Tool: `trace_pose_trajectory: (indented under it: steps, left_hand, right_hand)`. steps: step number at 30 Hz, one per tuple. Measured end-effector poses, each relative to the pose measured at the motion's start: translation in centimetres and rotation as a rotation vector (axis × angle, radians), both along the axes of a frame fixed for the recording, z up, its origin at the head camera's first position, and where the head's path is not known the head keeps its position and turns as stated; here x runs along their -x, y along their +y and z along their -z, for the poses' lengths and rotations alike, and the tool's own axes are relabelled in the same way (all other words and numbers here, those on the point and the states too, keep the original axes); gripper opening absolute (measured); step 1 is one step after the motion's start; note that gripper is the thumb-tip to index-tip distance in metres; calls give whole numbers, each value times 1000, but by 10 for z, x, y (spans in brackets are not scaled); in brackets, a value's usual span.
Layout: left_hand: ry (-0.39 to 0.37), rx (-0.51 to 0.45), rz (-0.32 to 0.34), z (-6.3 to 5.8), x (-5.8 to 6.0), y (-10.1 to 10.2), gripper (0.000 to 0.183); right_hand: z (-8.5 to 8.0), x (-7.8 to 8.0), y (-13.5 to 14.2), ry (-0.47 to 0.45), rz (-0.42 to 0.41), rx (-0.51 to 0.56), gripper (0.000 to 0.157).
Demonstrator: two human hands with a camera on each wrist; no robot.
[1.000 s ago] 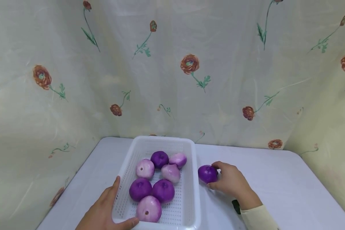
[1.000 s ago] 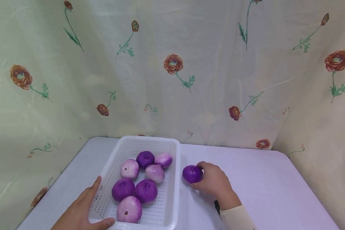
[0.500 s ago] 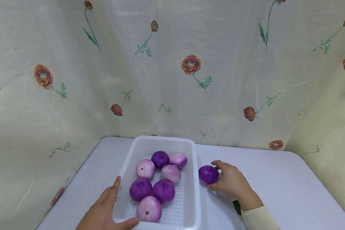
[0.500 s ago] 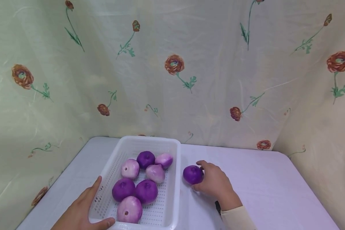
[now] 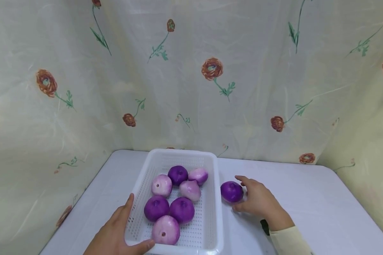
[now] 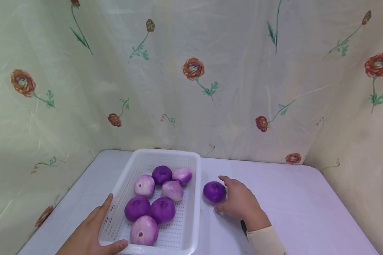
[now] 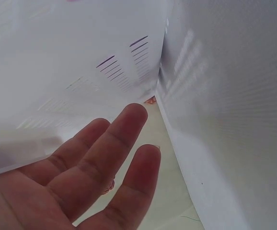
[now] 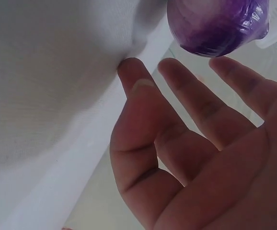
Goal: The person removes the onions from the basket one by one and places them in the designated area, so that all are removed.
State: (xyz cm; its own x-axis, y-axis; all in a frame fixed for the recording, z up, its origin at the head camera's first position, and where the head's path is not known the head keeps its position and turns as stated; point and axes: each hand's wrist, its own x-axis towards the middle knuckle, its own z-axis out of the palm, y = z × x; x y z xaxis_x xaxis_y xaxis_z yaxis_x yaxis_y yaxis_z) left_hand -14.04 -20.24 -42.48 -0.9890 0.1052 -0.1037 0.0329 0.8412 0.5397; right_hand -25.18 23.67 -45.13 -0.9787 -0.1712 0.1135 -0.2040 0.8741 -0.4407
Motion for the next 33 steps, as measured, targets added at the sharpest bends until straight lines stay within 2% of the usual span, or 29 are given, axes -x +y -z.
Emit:
trace_pose_trajectory:
  steps: [3, 7, 11, 16, 20, 23, 26, 28, 33]
  left_hand:
    - [0, 3, -4, 0, 0, 0, 145]
    - [-15, 5, -11, -1, 0, 0, 145]
    - [-11, -3, -12, -2, 0, 0, 145]
    - [26, -13, 3, -2, -2, 0, 144]
    - [35, -23, 6, -1, -3, 0, 144]
    - [35, -21, 2, 0, -3, 0, 144]
    - [47, -14, 1, 0, -3, 0, 145]
    - [61, -12, 2, 1, -2, 0, 145]
    - [88, -15, 8, 3, -2, -1, 144]
  right_hand:
    - [0, 1, 0, -2, -8, 9, 108]
    - [-2, 1, 3, -25, -30, 42, 120]
    - [-14, -2, 4, -33, -51, 60, 126]
    - [-34, -12, -2, 11, -67, 45, 113]
    - [-50, -22, -12, 126, -101, 69, 91]
    - [-62, -29, -23, 230, -165, 95, 79]
    - [-74, -33, -39, 289, -281, 82, 73]
    - [-81, -34, -52, 295, -375, 60, 71]
    - [-93, -32, -85, 285, -583, -76, 65]
